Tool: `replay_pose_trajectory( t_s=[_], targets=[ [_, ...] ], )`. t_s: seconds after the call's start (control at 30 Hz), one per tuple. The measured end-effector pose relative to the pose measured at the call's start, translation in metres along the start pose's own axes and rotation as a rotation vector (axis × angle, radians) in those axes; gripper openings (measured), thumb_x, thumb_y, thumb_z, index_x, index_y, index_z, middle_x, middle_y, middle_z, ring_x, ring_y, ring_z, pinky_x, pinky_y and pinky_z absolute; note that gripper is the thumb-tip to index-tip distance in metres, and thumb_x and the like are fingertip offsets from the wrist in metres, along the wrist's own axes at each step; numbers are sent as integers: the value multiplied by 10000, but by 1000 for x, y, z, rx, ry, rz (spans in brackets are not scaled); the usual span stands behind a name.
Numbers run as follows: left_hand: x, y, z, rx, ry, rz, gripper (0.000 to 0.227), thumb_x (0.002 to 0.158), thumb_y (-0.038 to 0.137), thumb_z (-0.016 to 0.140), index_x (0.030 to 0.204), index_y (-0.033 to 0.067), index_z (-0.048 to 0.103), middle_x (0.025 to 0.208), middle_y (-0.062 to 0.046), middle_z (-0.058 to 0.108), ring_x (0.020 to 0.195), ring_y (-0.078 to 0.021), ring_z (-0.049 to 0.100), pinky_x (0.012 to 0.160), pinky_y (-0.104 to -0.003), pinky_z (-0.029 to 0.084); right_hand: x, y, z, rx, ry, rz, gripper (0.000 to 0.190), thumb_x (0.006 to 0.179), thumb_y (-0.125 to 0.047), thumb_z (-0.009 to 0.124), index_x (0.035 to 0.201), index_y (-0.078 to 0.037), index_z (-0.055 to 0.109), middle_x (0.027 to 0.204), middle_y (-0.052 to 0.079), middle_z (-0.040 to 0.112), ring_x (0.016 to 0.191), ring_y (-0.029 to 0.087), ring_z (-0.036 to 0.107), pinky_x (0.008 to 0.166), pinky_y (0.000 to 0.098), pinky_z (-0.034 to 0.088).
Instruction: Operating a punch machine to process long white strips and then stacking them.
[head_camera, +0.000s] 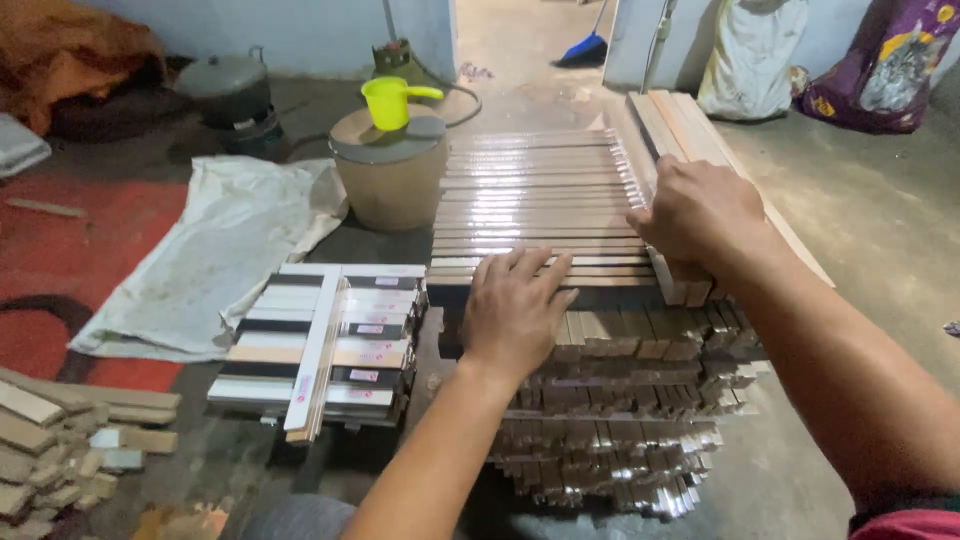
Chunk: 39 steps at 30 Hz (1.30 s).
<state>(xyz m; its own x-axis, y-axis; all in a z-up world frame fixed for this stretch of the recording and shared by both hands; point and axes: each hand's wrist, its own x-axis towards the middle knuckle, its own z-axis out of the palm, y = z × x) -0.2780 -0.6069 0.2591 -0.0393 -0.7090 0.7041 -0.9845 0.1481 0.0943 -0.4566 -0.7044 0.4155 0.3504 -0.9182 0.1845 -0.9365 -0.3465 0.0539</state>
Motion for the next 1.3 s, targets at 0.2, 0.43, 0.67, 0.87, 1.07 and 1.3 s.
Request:
replay_pose_trajectory(
  t_s=[0.2, 0.43, 0.67, 0.87, 1.07, 1.3],
  targets=[
    [31, 19, -59, -85, -130, -37, 552, 864, 528, 596, 1292, 198, 703, 1036, -97, 710, 1007, -330, 642, 953, -602, 374, -15, -13, -18, -33, -66, 13, 477, 976, -369, 596, 1155, 51, 732, 917, 270, 756, 884, 457, 772, 732, 528, 613],
    [37, 20, -58, -70, -174, -65, 523, 881, 575, 595, 1207, 207, 773, 1030, -92, 647, 1005, -301, 587, 954, -573, 362, -10, -9, -14, -83, -87, -2, 469, 1000, -396, 583, 1135, 28, 731, 865, 229, 744, 829, 404, 783, 738, 485, 628],
    [38, 18, -58, -77, -277, -111, 598, 906, 632, 512, 1332, 247, 679, 1153, -91, 589, 1053, -316, 517, 959, -568, 326, -6, -17, -17, -101, -135, 48, 524, 1017, -451, 526, 1300, -19, 612, 1109, 237, 702, 984, 420, 740, 770, 514, 627],
    [37, 21, -57, -40, -381, -141, 652, 936, 696, 418, 1415, 301, 616, 1252, -74, 564, 1130, -326, 467, 940, -522, 317, -4, -14, -13, -30, -181, 172, 430, 1056, -382, 478, 1354, -81, 549, 1197, 188, 707, 1051, 377, 688, 756, 511, 595],
    [37, 22, -56, -69, -353, -149, 659, 933, 687, 413, 1412, 284, 620, 1221, -75, 579, 1144, -337, 464, 958, -532, 311, -7, -20, -13, 20, -168, 179, 435, 1050, -302, 480, 1464, -169, 504, 1255, 180, 698, 1069, 366, 679, 766, 487, 584],
    [41, 24, -70, -110, -459, -232, 779, 862, 738, 293, 1464, 299, 523, 1502, -73, 516, 1370, -348, 441, 1157, -597, 290, 45, 77, 122, -48, 543, -250, 245, 1121, -393, 734, 1251, -186, 748, 824, 105, 731, 843, 318, 722, 915, 399, 529]
  ],
)
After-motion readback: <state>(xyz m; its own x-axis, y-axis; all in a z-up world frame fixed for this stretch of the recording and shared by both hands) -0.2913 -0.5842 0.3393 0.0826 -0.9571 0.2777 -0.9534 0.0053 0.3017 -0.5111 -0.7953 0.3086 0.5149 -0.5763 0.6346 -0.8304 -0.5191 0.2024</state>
